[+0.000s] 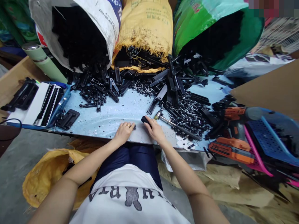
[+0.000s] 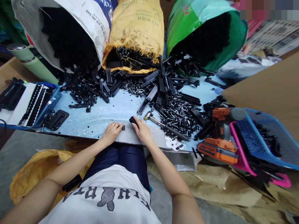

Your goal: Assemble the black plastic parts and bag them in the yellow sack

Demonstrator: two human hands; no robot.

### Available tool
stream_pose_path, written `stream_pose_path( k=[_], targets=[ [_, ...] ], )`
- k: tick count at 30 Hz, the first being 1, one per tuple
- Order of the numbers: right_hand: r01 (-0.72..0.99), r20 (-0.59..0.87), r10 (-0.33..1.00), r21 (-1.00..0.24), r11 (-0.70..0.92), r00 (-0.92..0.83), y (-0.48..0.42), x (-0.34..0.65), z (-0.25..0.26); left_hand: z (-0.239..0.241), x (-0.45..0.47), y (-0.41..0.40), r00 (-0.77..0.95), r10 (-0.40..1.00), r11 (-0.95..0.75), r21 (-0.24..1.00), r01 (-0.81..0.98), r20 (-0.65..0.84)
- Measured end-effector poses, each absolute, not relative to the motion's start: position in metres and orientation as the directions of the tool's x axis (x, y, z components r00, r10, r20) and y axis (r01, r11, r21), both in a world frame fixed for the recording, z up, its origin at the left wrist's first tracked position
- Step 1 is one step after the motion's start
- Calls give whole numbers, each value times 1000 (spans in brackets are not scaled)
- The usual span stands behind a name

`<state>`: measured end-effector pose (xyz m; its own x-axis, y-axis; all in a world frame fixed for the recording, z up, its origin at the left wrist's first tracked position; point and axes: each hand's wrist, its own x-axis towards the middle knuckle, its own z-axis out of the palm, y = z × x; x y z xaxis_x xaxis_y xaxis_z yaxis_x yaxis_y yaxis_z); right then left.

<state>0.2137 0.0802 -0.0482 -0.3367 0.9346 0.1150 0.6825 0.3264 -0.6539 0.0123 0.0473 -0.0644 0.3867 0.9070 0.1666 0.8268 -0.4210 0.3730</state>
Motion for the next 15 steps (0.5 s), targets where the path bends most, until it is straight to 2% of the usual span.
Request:
stream_pose_path(
  k=[2, 3, 5, 7, 9, 11, 15],
  targets=[
    [470, -4, 954, -871, 144, -300, 78, 208, -48, -61, 15, 46, 369, 895, -446, 529, 722, 250],
    [340, -75, 949, -940, 36, -307, 77, 204, -48, -57, 17, 46, 343, 892, -451, 610, 652, 293],
    [118, -179, 930, -982, -148, -320, 74, 195, -47, -47, 20, 44, 264, 904, -427, 737, 524, 337],
    [12, -191, 924, -980, -198, -331, 72, 190, -43, -36, 22, 44, 200, 923, -384, 801, 459, 327],
    [29, -117, 925, -993, -114, -362, 72, 191, -37, -28, 23, 42, 167, 937, -349, 818, 457, 307],
    [120, -7, 913, -992, 46, -409, 74, 195, -31, -25, 24, 40, 152, 940, -341, 805, 486, 306],
    [242, 150, 888, -930, 276, -435, 77, 204, -25, -26, 22, 38, 98, 930, -351, 777, 523, 354]
  ],
)
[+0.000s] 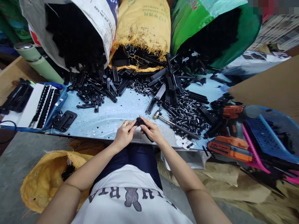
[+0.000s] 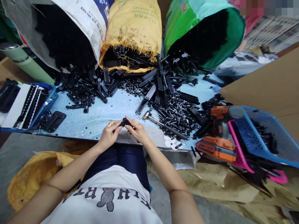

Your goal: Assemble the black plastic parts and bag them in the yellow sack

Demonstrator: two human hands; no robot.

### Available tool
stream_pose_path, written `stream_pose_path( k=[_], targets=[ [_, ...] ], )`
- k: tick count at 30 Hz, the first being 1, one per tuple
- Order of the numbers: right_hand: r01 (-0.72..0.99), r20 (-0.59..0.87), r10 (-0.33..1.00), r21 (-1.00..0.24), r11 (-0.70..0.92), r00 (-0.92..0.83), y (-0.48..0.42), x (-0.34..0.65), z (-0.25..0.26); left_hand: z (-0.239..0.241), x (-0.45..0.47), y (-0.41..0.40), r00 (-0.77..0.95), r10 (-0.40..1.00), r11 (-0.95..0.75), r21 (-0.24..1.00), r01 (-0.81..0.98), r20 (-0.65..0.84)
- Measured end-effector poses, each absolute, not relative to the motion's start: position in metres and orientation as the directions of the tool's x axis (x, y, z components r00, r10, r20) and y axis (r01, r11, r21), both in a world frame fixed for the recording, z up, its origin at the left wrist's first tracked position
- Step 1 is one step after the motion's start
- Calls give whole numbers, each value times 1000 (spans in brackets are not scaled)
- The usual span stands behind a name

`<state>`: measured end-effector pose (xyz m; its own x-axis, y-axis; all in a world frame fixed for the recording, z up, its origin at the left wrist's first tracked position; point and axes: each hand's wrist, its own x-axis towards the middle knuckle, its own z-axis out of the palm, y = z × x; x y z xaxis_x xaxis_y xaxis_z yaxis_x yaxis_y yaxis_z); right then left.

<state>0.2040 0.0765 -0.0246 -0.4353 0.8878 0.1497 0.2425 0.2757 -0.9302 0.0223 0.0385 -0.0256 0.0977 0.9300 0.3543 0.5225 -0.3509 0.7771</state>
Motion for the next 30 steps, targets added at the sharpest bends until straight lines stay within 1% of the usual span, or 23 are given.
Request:
stream_pose_path(
  k=[2, 5, 6, 8, 10, 13, 15, 16, 18, 20, 23, 24, 26, 28, 29, 30],
  targets=[
    [282, 189, 865, -894, 347, -465, 79, 208, -21, -25, 19, 40, 144, 916, -393, 766, 508, 375],
    [339, 243, 769, -791, 510, -591, 84, 215, -14, -21, 12, 44, 277, 889, -457, 748, 481, 364],
    [346, 264, 739, -753, 559, -620, 86, 217, -12, -19, 10, 44, 292, 887, -461, 744, 483, 359],
    [353, 313, 709, -698, 623, -633, 88, 217, -9, -16, 11, 43, 255, 896, -444, 741, 503, 364],
    [356, 359, 714, -679, 642, -601, 87, 211, -8, -17, 19, 40, 180, 901, -428, 743, 514, 394],
    [354, 405, 778, -722, 594, -480, 78, 196, -11, -18, 36, 34, -18, 873, -409, 753, 516, 487],
    [330, 384, 842, -794, 511, -380, 70, 185, -12, -17, 44, 33, -157, 833, -387, 761, 522, 531],
    [312, 357, 870, -830, 463, -341, 66, 179, -13, -15, 47, 34, -188, 820, -381, 761, 524, 540],
    [276, 299, 910, -884, 377, -287, 58, 170, -15, -11, 46, 38, -181, 821, -387, 760, 522, 542],
    [248, 265, 932, -913, 325, -247, 54, 163, -18, -8, 40, 43, -129, 835, -411, 761, 502, 535],
    [236, 262, 944, -922, 306, -203, 53, 155, -24, -13, 32, 49, -66, 854, -425, 764, 485, 517],
    [261, 261, 938, -912, 317, -228, 56, 155, -26, -17, 30, 49, -72, 864, -402, 770, 495, 498],
    [389, 251, 907, -840, 378, -339, 66, 162, -29, -27, 28, 47, -135, 894, -297, 789, 537, 428],
    [561, 224, 880, -698, 445, -419, 84, 179, -28, -37, 27, 45, -147, 922, -196, 759, 621, 359],
    [628, 221, 882, -631, 455, -417, 96, 192, -25, -40, 25, 44, -82, 935, -201, 704, 681, 346],
    [681, 236, 894, -582, 444, -381, 109, 207, -22, -42, 24, 45, 47, 939, -262, 623, 737, 340]
  ],
)
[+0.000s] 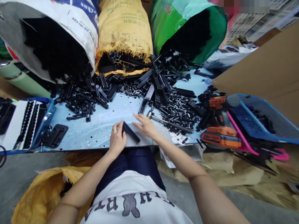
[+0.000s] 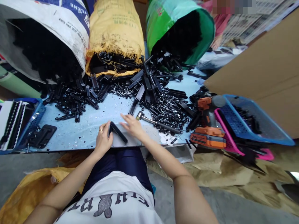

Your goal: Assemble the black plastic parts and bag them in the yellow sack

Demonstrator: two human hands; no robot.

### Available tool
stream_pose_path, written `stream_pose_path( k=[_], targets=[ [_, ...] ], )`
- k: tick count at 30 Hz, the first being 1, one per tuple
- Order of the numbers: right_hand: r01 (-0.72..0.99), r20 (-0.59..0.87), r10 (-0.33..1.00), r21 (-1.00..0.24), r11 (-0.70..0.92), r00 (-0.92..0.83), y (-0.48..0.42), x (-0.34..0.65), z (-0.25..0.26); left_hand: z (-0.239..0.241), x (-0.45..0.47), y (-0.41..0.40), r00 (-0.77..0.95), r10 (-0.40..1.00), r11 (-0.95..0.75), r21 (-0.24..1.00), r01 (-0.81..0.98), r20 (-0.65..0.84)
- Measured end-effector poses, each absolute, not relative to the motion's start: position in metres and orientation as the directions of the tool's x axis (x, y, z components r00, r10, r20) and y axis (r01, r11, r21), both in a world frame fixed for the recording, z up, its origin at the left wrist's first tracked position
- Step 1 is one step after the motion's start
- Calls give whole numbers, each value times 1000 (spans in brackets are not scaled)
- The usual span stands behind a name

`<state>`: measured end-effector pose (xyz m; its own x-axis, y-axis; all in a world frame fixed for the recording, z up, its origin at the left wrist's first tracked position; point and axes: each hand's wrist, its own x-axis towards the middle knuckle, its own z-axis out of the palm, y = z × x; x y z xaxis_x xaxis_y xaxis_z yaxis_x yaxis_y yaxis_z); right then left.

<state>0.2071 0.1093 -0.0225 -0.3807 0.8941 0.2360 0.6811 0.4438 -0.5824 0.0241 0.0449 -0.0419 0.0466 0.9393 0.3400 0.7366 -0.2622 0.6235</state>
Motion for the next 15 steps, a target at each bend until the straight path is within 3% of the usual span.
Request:
stream_pose_path(
  k=[3, 5, 8, 11, 15],
  targets=[
    [799, 332, 927, -503, 330, -173, 154, 256, -13, -42, 22, 54, 528, 804, -595, 360, 718, 274],
    [884, 396, 918, -419, 207, -28, 185, 285, -8, -39, 23, 62, 676, 710, -703, 255, 664, 197],
    [945, 409, 899, -326, -17, 157, 226, 318, -5, -38, 25, 68, 655, 740, -673, 156, 723, 152],
    [934, 349, 892, -309, -180, 287, 265, 338, -3, -40, 23, 66, 578, 802, -593, 86, 801, 150],
    [935, 311, 908, -303, -185, 281, 317, 343, 6, -53, 19, 62, 524, 833, -539, 41, 841, 178]
  ],
)
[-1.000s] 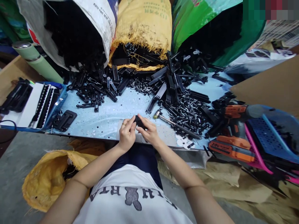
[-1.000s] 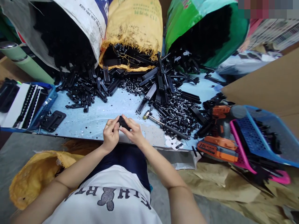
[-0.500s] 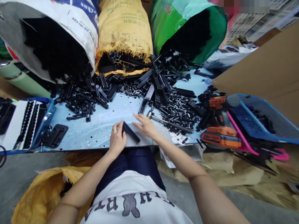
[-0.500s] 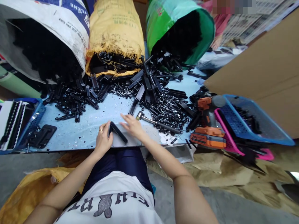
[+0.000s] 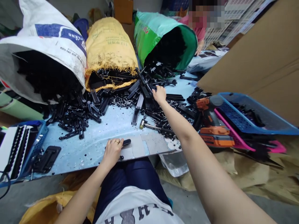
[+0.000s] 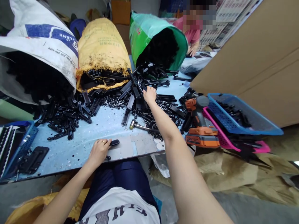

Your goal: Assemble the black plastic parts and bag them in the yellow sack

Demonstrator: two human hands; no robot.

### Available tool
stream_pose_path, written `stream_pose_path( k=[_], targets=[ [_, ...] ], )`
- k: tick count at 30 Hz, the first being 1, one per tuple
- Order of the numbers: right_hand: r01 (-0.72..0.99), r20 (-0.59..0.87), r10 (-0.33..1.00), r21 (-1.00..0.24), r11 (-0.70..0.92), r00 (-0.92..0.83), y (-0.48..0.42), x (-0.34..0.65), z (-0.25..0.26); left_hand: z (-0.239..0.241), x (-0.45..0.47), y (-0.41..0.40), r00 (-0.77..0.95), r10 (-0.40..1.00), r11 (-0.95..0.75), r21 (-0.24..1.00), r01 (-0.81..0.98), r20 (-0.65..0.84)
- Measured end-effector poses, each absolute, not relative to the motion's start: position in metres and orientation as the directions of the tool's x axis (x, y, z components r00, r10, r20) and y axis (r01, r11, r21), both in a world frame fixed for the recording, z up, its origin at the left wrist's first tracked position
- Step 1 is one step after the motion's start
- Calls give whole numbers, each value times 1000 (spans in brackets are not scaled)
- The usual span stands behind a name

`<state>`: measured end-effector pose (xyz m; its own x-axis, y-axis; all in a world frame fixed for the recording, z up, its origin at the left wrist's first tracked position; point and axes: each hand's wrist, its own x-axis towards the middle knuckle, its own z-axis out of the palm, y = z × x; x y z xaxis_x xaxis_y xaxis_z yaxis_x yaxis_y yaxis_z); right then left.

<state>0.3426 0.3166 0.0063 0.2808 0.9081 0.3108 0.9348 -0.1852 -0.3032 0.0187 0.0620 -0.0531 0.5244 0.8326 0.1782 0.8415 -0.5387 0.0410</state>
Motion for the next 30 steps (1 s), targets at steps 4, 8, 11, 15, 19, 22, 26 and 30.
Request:
stream_pose_path(
  k=[4, 8, 11, 15, 19, 22, 26, 30],
  targets=[
    [954, 246, 956, -285, -89, 163, 358, 327, 21, -65, 19, 63, 539, 811, -561, 41, 827, 226],
    [928, 90, 972, -326, -179, 219, 375, 320, 27, -59, 20, 60, 558, 800, -581, 54, 812, 221],
    [919, 44, 971, -334, -208, 236, 370, 324, 25, -51, 22, 55, 549, 810, -571, 61, 819, 207],
    [904, 25, 975, -379, -196, 221, 355, 325, 25, -48, 26, 52, 571, 792, -593, 49, 804, 215],
    [852, 56, 955, -468, -233, 291, 341, 327, 40, -50, 22, 53, 568, 792, -589, 41, 807, 223],
    [823, 131, 938, -529, -207, 321, 314, 328, 50, -51, 15, 53, 522, 829, -547, 95, 832, 200],
    [528, 213, 968, -842, 112, 134, 231, 290, 34, -41, 28, 50, 356, 897, -440, 458, 773, 261],
    [205, 136, 987, -967, 150, -82, 115, 226, 0, -18, 60, 53, 129, 973, -223, 925, 308, 192]
  ],
)
